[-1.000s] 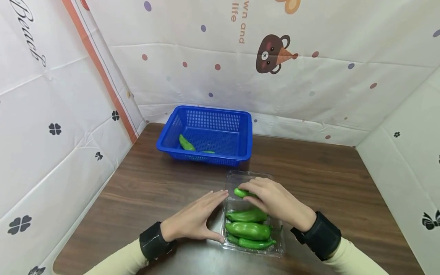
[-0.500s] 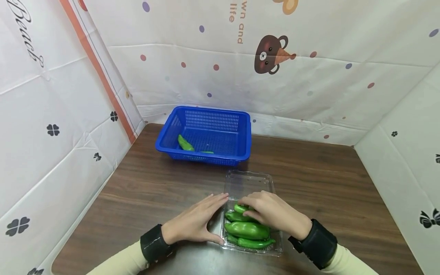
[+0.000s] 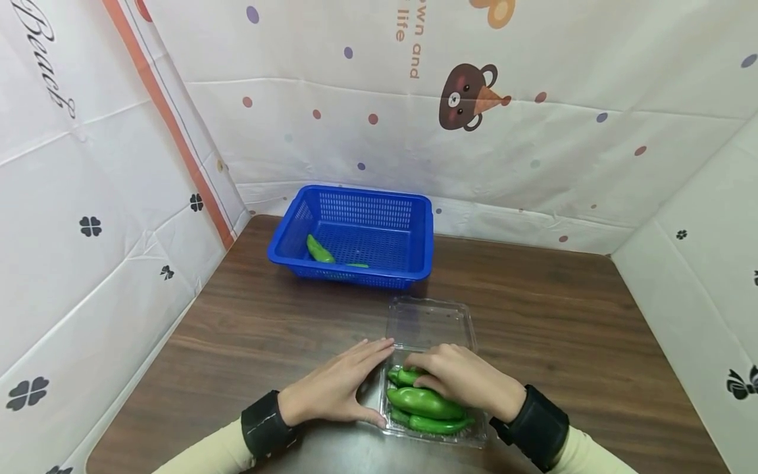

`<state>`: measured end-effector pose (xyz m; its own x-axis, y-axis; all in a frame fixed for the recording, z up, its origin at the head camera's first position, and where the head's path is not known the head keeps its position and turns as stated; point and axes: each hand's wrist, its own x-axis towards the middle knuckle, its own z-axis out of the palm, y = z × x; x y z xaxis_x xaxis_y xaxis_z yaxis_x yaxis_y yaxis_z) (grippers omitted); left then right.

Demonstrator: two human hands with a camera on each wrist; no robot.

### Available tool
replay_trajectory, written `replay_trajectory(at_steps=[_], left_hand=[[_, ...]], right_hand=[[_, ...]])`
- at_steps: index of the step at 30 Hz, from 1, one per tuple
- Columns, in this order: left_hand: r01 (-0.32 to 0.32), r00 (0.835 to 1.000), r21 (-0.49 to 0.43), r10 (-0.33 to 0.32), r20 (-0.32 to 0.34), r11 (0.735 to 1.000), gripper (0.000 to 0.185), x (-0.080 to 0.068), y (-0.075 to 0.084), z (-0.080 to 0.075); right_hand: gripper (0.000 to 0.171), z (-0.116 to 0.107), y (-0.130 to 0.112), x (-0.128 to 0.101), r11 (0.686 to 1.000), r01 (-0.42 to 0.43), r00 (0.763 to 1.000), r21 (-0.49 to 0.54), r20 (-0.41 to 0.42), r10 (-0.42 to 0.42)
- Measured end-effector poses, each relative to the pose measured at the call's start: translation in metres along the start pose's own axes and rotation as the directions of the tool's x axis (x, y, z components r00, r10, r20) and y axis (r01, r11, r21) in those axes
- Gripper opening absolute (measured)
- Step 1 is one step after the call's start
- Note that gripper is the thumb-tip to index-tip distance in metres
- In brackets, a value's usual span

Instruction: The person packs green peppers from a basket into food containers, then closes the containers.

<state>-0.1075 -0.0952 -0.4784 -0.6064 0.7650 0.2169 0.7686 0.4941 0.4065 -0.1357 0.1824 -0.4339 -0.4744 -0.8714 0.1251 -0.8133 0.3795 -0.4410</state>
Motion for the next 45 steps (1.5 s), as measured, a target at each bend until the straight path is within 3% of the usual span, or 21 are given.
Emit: replay_trajectory(at_steps=[40,45], left_hand=[[-0.001,1.000,0.012,0.001,-0.002,1.000,0.112,0.0011,-0.0008,0.0002],[0.008,1.000,0.028,-0.008,-0.026,1.000,0.109,0.0004,-0.0029,-0.0009]], right_hand=[[0.018,0.0048,0.0059,-0.0035,1.000,-0.016,1.000,0.011,0.000,0.016],[0.016,0.0042,0.0055,-0.0037,1.000,-0.011,1.000,0.006,-0.006,0.011]])
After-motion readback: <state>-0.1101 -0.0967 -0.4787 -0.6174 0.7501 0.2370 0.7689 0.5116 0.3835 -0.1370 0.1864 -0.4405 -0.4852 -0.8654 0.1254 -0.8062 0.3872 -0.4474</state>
